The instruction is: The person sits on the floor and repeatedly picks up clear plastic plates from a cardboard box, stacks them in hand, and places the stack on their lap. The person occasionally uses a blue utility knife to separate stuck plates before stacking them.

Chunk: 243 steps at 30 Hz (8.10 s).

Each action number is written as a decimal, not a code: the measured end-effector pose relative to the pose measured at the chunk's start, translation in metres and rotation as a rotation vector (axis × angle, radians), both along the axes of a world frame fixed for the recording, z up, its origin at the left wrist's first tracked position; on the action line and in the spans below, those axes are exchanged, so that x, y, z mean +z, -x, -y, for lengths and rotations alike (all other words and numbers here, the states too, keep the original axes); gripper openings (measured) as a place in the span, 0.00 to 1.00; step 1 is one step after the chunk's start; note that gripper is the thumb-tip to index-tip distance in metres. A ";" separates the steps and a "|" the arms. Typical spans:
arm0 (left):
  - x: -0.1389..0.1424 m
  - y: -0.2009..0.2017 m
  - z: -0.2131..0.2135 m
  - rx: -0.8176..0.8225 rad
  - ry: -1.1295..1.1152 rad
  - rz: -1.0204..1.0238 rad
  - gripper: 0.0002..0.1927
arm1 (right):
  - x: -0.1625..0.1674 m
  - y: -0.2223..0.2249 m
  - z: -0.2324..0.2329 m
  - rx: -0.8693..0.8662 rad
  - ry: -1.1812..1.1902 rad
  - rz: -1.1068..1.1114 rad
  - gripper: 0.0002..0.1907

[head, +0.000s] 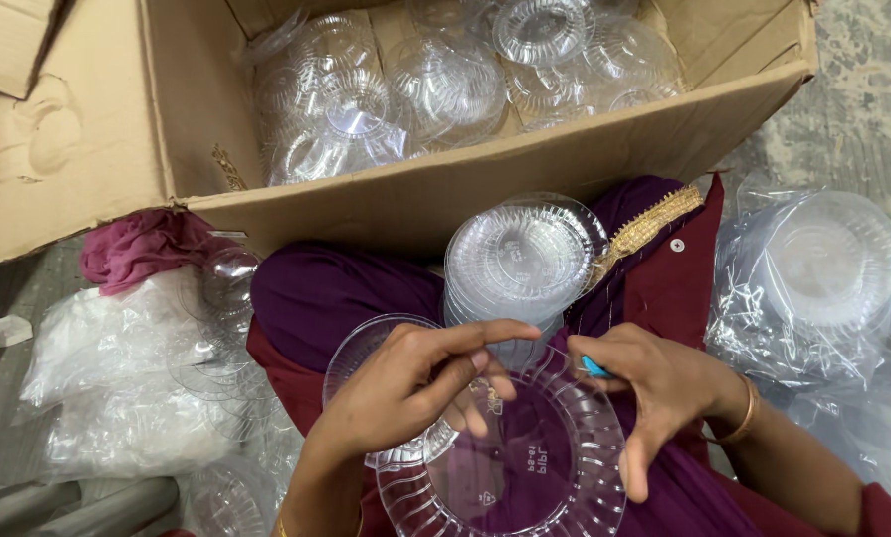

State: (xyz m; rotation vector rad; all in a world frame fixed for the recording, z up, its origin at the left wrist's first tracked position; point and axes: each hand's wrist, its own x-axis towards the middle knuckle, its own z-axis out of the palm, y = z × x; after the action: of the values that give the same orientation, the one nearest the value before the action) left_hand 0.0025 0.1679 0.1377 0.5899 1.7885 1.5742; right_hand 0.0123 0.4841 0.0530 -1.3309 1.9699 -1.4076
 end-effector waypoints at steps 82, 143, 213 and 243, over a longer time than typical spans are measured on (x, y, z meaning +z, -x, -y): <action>-0.071 0.017 0.010 0.875 0.259 -0.222 0.15 | -0.020 -0.004 0.040 -1.017 -0.006 0.406 0.10; -0.075 0.024 0.065 0.855 0.567 -0.075 0.17 | -0.011 -0.012 -0.003 -1.205 0.382 0.496 0.12; -0.102 0.195 -0.091 0.039 0.627 -0.884 0.16 | -0.120 0.126 0.014 -0.210 -0.455 0.705 0.55; -0.248 0.156 -0.009 -0.263 0.473 0.077 0.40 | 0.025 0.189 -0.018 0.080 -0.754 0.052 0.53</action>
State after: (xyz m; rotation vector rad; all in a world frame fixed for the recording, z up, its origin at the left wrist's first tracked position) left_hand -0.1535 0.1770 -0.1099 0.5006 1.8511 0.9410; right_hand -0.1769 0.5018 0.0776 -0.9798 2.0652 -0.5390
